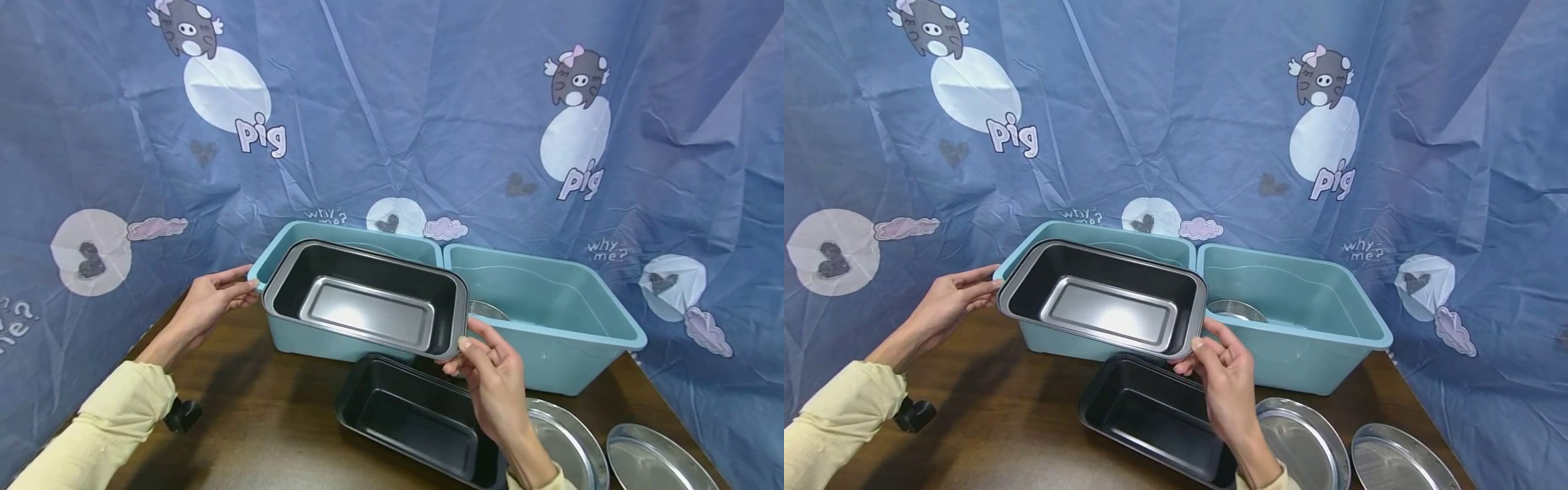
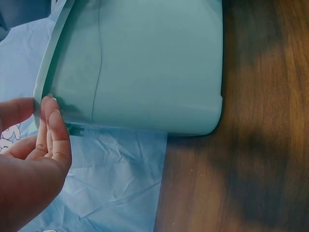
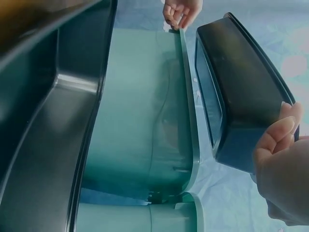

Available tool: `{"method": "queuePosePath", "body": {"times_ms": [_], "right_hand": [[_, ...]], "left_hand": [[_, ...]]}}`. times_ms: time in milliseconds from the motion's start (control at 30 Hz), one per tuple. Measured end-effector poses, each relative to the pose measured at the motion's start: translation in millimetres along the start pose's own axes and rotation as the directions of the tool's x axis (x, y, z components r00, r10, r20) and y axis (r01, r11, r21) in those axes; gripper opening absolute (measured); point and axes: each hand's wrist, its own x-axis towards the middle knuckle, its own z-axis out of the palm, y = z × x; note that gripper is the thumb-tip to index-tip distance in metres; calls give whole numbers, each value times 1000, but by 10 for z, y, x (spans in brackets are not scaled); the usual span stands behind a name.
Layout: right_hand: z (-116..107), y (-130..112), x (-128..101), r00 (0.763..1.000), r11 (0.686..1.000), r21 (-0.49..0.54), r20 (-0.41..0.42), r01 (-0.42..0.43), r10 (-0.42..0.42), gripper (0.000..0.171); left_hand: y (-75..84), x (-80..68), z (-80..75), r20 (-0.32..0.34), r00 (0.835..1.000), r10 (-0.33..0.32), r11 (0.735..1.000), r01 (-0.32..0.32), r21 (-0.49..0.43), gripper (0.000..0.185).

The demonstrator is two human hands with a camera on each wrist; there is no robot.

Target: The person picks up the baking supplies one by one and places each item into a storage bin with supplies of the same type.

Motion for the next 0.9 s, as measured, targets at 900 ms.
{"method": "queuePosePath", "body": {"times_ms": [900], "right_hand": [[17, 133, 369, 999, 1000, 4, -47, -27, 27, 38]], "left_hand": [[1, -19, 20, -7, 1000, 12, 1000, -12, 19, 59]]}}
